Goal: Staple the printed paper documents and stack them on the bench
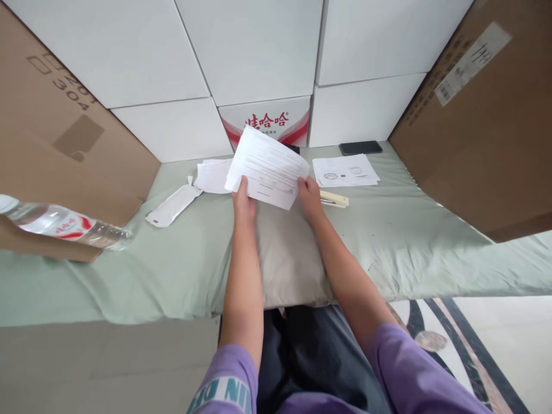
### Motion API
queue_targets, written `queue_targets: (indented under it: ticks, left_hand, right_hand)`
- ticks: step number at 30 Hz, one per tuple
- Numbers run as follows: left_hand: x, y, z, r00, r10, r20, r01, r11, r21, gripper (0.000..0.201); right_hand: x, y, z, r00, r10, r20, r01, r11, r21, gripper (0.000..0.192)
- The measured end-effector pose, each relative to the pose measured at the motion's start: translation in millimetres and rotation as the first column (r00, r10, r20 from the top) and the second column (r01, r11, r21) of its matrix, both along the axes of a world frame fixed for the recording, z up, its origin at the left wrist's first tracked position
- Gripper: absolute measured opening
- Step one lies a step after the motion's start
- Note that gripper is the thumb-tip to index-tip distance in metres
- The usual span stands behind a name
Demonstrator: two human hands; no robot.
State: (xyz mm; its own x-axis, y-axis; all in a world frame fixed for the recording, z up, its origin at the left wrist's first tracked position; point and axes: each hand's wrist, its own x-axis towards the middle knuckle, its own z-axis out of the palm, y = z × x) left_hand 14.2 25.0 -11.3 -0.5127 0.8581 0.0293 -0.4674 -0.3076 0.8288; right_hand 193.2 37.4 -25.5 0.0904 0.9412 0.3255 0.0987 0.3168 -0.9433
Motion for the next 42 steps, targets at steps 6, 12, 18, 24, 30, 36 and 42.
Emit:
queue_targets:
  ticks: [6,12,18,24,30,36,42]
  left_hand:
    - [-42,-41,30.6,0.970,-0.215,-0.110,0.220,0.975,0.028,0.052]
    - [-51,-62,2.7,0.849,-0.352,-0.393,0.302,0.935,-0.185,0.058]
    - [-51,-68,-6.4,0.930,-0.285,-0.233,0.256,0.956,-0.146,0.041]
    - [-48,-64,-10.9,0.857,-0.387,-0.341,0.355,0.922,-0.154,0.053]
    - [-47,-55,-23.5,0.751,-0.334,-0.570,0.315,0.939,-0.136,0.056]
    - [-38,-54,-24.7,0.699,-0.326,-0.637,0.328,0.937,-0.121,0.055]
    - [-36,-44,-38.1,0.708,-0.290,-0.644,0.256,0.955,-0.149,0.060]
  right_hand:
    - [21,-37,38.7,0.996,-0.087,0.028,0.080,0.981,0.175,0.038]
    - [35,-69,28.0,0.983,0.184,-0.028,-0.183,0.982,0.045,0.029]
    - [35,-63,7.2,0.991,0.132,0.001,-0.132,0.989,0.071,0.024]
    - [38,-54,4.5,0.989,0.141,-0.041,-0.139,0.989,0.047,0.017]
    - [37,-49,-0.4,0.997,0.061,-0.041,-0.060,0.998,0.037,0.017]
    - [38,-46,-7.7,1.000,0.019,0.022,-0.019,0.999,0.027,0.018]
    - [41,-51,0.2,0.993,-0.002,0.119,-0.002,1.000,0.029,0.025]
